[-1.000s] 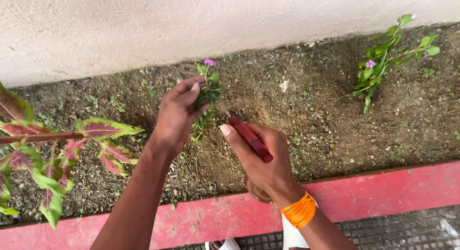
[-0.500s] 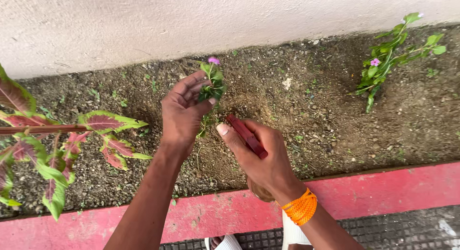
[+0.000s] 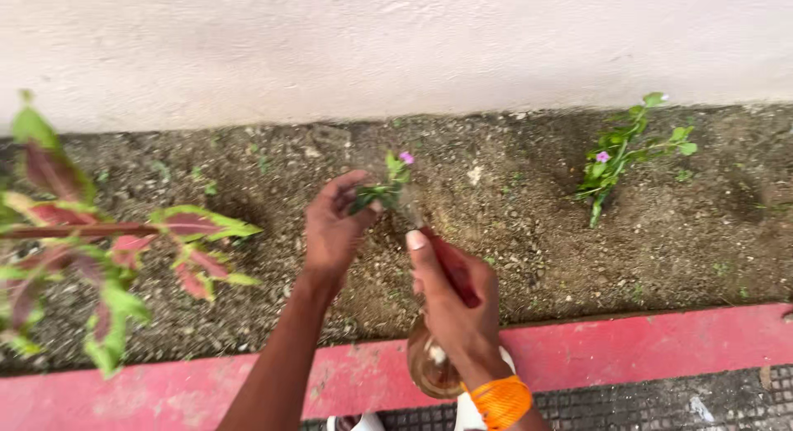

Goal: The person pulls small weeds from a soil bed and uses a spray bottle to water the area around the plants.

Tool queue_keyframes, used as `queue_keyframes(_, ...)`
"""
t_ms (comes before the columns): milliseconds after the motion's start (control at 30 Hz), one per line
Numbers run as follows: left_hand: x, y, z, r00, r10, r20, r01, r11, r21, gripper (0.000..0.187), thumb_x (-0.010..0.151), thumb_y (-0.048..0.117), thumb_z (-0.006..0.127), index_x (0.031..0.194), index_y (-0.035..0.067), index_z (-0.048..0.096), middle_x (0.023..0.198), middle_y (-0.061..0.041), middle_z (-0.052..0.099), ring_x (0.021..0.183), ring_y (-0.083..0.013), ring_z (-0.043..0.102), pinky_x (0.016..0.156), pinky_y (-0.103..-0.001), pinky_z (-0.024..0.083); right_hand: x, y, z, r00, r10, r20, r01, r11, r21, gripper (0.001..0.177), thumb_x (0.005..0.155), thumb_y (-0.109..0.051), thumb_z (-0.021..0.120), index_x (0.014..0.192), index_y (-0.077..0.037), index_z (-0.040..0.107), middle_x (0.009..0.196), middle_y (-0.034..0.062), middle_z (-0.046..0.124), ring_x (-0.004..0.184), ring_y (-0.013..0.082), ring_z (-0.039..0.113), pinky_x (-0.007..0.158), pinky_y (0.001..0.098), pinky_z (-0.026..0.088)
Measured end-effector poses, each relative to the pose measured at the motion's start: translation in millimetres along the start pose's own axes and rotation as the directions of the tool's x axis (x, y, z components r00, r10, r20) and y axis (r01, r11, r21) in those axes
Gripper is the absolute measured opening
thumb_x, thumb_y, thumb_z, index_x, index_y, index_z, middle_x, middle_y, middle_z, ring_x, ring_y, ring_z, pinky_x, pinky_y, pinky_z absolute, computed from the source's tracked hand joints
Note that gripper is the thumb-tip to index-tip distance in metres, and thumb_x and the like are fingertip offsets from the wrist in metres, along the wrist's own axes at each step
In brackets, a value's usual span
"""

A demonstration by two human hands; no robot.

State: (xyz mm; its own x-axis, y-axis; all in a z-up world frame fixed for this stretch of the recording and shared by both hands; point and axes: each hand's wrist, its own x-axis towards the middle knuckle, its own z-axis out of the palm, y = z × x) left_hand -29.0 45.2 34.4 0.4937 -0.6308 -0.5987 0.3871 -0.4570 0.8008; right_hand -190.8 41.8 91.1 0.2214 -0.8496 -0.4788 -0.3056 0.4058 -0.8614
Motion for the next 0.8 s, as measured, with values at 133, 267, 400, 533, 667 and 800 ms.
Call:
queue_keyframes(133,8,-4,3,0.994,0.065,0.083,-0.064,0.998,-0.016,0.046,0.082,-0.001,0.071,0.127,0.008,0.062,0.108,-0.005,0.071,0.099,-0.0158,0.070,0.086,-0.028,0.061,-17,-20,-7,0.976,0.215,0.042,-0.215,0.977,-0.012,0.043,0.088,-0.039,0.065,0.119,-0.011,0.076,0.071,0.0031,0.071,0.040,0.0057,0.045,0.036,0.0265,0.039)
queue_keyframes(267,8,-10,2,0.982,0.128,0.140,-0.152,0.972,0.179,0.045,0.085,0.000,0.070,0.128,0.010,0.062,0.102,-0.005,0.070,0.091,-0.0149,0.066,0.080,-0.025,0.057,-27,-19,-5,0.949,0.315,0.019,-0.314,0.949,-0.031,0.041,0.089,-0.039,0.064,0.112,-0.005,0.072,0.075,0.0002,0.077,0.040,0.0054,0.048,0.038,0.0253,0.042)
queue_keyframes(400,19,-10,3,0.978,0.102,0.182,-0.145,0.960,0.239,0.034,0.088,0.002,0.068,0.120,0.011,0.067,0.088,-0.003,0.067,0.071,-0.0117,0.055,0.064,-0.028,0.050,-21,2,-5,0.946,0.324,-0.018,-0.325,0.946,-0.019,0.043,0.091,-0.041,0.065,0.101,0.000,0.074,0.064,0.0023,0.062,0.039,0.0079,0.042,0.035,0.0278,0.035)
queue_keyframes(533,20,-15,1,0.974,0.091,0.208,-0.136,0.968,0.213,0.018,0.090,0.003,0.066,0.105,0.008,0.075,0.081,0.002,0.065,0.060,-0.0090,0.048,0.054,-0.029,0.045,-8,15,-9,0.973,0.223,0.058,-0.218,0.972,-0.085,0.041,0.089,-0.044,0.068,0.098,-0.004,0.074,0.061,0.0013,0.056,0.040,0.0066,0.048,0.035,0.0268,0.044)
queue_keyframes(667,23,-20,-3,0.952,0.181,0.246,-0.233,0.951,0.202,0.016,0.092,0.004,0.067,0.103,0.012,0.077,0.077,0.002,0.063,0.062,-0.0094,0.047,0.055,-0.025,0.040,-2,11,-10,0.977,0.213,-0.013,-0.210,0.951,-0.228,0.044,0.088,-0.048,0.065,0.091,-0.005,0.074,0.054,0.0049,0.056,0.035,0.0101,0.051,0.034,0.0283,0.047)
queue_keyframes(800,24,-19,-4,0.943,0.160,0.290,-0.219,0.958,0.185,0.020,0.092,0.005,0.066,0.105,0.015,0.077,0.077,0.003,0.064,0.062,-0.0088,0.047,0.055,-0.025,0.041,-3,3,-4,0.958,0.287,-0.026,-0.287,0.941,-0.177,0.047,0.087,-0.048,0.066,0.090,-0.002,0.073,0.062,0.0009,0.062,0.039,0.0096,0.049,0.035,0.0295,0.044)
